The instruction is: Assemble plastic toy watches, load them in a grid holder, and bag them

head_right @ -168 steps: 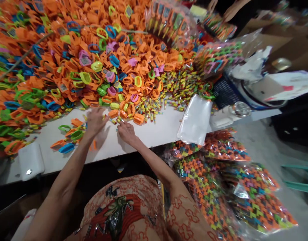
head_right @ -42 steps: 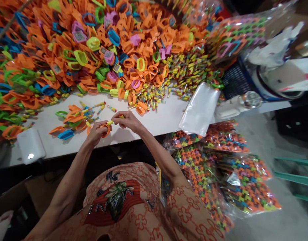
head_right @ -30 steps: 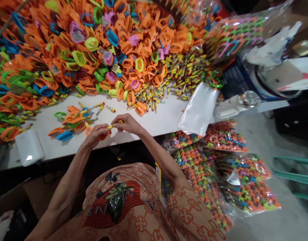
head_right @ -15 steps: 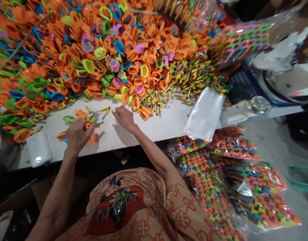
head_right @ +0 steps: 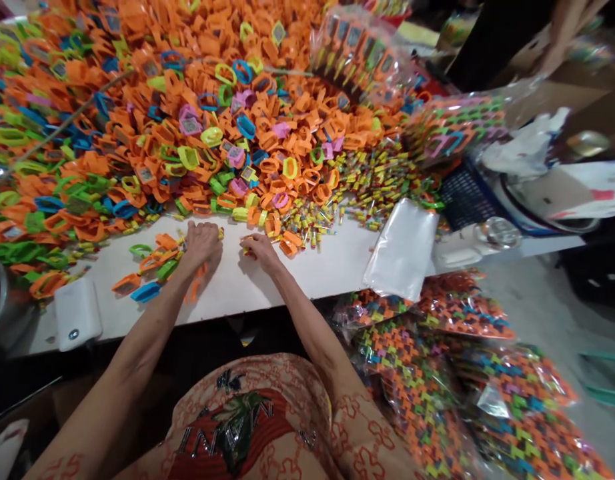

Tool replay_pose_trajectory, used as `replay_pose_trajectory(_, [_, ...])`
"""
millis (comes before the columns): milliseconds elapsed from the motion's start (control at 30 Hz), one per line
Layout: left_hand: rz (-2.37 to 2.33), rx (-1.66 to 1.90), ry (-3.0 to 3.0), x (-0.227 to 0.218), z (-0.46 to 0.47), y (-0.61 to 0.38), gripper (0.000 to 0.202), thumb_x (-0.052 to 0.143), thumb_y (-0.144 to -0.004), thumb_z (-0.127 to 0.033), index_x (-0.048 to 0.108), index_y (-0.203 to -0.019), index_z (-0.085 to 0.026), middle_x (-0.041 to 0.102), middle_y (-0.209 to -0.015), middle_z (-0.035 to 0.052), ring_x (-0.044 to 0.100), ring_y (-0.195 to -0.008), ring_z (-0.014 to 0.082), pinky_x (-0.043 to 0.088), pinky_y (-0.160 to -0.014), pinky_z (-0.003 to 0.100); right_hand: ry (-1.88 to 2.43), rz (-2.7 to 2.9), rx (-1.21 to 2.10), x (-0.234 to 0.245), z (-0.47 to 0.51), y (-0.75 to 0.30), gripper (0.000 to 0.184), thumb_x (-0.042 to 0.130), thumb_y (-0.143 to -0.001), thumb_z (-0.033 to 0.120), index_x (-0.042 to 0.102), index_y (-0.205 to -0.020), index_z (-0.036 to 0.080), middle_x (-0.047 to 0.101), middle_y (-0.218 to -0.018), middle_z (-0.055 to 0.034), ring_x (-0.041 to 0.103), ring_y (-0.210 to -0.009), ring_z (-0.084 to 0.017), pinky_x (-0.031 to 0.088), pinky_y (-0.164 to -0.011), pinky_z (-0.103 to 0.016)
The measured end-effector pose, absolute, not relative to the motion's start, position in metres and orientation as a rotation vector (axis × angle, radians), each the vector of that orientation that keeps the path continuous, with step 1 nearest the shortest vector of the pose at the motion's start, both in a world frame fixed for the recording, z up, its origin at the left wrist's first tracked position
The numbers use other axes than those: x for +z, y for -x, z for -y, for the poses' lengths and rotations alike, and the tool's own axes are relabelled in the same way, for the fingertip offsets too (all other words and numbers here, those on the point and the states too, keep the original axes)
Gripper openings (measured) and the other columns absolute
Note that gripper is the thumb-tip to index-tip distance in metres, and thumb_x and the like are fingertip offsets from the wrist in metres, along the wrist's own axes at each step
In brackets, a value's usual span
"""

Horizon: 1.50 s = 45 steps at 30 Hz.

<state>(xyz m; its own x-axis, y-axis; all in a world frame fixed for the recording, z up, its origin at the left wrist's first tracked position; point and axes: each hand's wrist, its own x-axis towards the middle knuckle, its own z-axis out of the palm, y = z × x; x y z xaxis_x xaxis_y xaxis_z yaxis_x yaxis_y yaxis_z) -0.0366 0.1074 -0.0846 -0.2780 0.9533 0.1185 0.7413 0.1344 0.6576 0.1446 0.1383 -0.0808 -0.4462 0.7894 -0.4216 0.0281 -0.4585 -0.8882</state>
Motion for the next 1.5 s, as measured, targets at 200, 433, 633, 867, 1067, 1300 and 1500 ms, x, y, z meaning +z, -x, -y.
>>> replay_pose_trajectory(200, [-2.050, 0.632, -1.632, -0.080, -0.108, 0.003, 0.012, 0.062, -0.081, -0.029, 0.066, -0.087, -0.020, 0.069, -0.090, 0.0075, 0.064, -0.086, 0.0251, 0.050, -0.086, 0.038, 1.126, 0.757, 1.929, -0.084, -0.133, -0.146, 0.035, 0.080, -0.057, 0.041, 0.059, -0.075, 0.020, 0.059, -0.061, 0.0064, 0.050, -0.052, -0.008, 0.037, -0.047, -0.021])
replay_pose_trajectory(433, [-1.700, 0.810, -1.525, -0.076, -0.096, -0.027, 0.033, 0.071, -0.075, -0.032, 0.075, -0.104, -0.018, 0.068, -0.101, 0.0056, 0.068, -0.079, 0.0185, 0.055, -0.072, 0.030, 1.127, 0.650, 1.809, -0.089, -0.135, -0.151, 0.039, 0.087, -0.052, 0.039, 0.058, -0.070, 0.020, 0.059, -0.057, 0.0081, 0.048, -0.050, -0.007, 0.034, -0.045, -0.020])
replay_pose_trajectory(633, [-2.197, 0.718, -1.816, -0.070, -0.151, -0.006, 0.030, 0.057, -0.088, -0.020, 0.071, -0.114, -0.018, 0.066, -0.120, 0.0148, 0.065, -0.108, 0.0304, 0.052, -0.090, 0.041, 1.108, 0.651, 2.002, -0.079, -0.136, -0.179, 0.028, 0.079, -0.065, 0.035, 0.055, -0.068, 0.020, 0.060, -0.054, 0.0042, 0.053, -0.046, -0.008, 0.040, -0.045, -0.020])
replay_pose_trajectory(867, [-2.275, 0.602, -1.845, -0.068, -0.176, 0.007, 0.017, 0.075, -0.077, -0.027, 0.060, -0.077, -0.020, 0.066, -0.099, 0.0119, 0.062, -0.102, 0.0303, 0.046, -0.081, 0.035, 1.157, 0.923, 1.931, -0.076, -0.124, -0.199, 0.041, 0.083, -0.062, 0.043, 0.056, -0.085, 0.021, 0.064, -0.057, 0.0058, 0.051, -0.043, -0.009, 0.037, -0.043, -0.020])
replay_pose_trajectory(1067, [-1.731, 1.231, -1.083, -0.073, -0.098, -0.008, 0.047, 0.088, -0.057, -0.051, 0.055, -0.073, -0.022, 0.059, -0.070, -0.0020, 0.054, -0.067, 0.0150, 0.042, -0.065, 0.027, 1.139, 1.062, 1.783, -0.073, -0.122, -0.202, 0.048, 0.084, -0.063, 0.054, 0.058, -0.085, 0.021, 0.062, -0.055, 0.0062, 0.048, -0.041, -0.008, 0.037, -0.042, -0.021])
replay_pose_trajectory(1300, [-1.535, 1.328, -0.958, -0.059, -0.040, -0.040, 0.050, 0.089, -0.060, -0.054, 0.062, -0.085, -0.020, 0.065, -0.078, -0.0001, 0.058, -0.070, 0.0144, 0.047, -0.067, 0.028, 1.023, 1.307, 1.815, -0.054, -0.107, -0.196, 0.044, 0.088, -0.062, 0.051, 0.063, -0.078, 0.019, 0.060, -0.055, 0.0056, 0.052, -0.047, -0.008, 0.041, -0.047, -0.021])
replay_pose_trajectory(1500, [-1.804, 1.266, -1.465, -0.055, -0.026, -0.023, 0.029, 0.080, -0.075, -0.044, 0.063, -0.081, -0.022, 0.063, -0.074, -0.0014, 0.055, -0.067, 0.0155, 0.044, -0.066, 0.029, 1.030, 1.510, 1.804, -0.037, -0.098, -0.210, 0.043, 0.086, -0.065, 0.052, 0.070, -0.082, 0.016, 0.062, -0.057, 0.0037, 0.047, -0.048, -0.008, 0.034, -0.043, -0.020])
